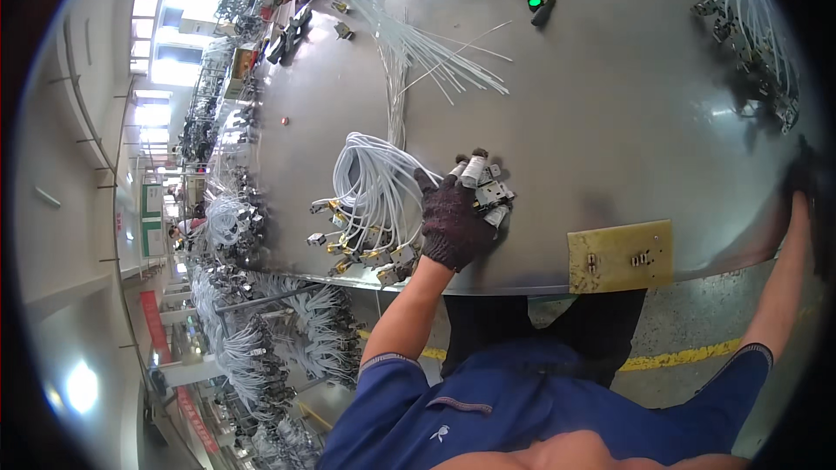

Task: Arranging and securing bundles of wires onto an assembly jig.

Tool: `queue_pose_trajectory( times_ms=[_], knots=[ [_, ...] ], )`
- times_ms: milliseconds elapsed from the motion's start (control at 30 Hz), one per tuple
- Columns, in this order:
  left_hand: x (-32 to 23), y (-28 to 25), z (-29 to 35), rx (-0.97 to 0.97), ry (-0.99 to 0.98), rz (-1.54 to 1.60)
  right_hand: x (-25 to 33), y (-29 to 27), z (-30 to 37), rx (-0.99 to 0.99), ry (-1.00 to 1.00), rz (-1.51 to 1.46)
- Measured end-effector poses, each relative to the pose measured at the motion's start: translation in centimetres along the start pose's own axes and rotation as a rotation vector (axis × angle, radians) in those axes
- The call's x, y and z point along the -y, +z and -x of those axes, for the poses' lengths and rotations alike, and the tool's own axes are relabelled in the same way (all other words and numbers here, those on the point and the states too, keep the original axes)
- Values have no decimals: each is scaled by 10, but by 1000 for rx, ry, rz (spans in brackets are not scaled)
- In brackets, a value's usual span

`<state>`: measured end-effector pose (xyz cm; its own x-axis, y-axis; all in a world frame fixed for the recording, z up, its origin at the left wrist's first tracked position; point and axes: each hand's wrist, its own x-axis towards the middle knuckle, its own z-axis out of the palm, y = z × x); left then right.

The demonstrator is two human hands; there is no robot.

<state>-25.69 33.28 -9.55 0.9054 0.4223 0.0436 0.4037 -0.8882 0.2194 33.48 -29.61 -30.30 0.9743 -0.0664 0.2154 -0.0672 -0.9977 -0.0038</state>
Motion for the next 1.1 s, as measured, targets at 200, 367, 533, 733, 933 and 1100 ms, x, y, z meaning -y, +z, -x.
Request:
queue_pose_trajectory(
  times_ms=[200,367,533,733,933,1100],
  knots=[
    [7,-12,50,-13,277,67,42,-41,46,-31,-45,-117],
    [4,-14,82,49,272,74,47,-51,108,-168,5,-520],
    [11,-21,96,91,168,64,79,-91,183,-166,45,-877],
    [28,-29,113,47,202,-56,139,-161,267,152,112,-1615],
    [36,-28,118,-1,149,-12,268,-261,345,813,-43,-1782],
    [37,-34,120,-40,120,38,412,-321,405,1302,-240,-1501]
  ],
)
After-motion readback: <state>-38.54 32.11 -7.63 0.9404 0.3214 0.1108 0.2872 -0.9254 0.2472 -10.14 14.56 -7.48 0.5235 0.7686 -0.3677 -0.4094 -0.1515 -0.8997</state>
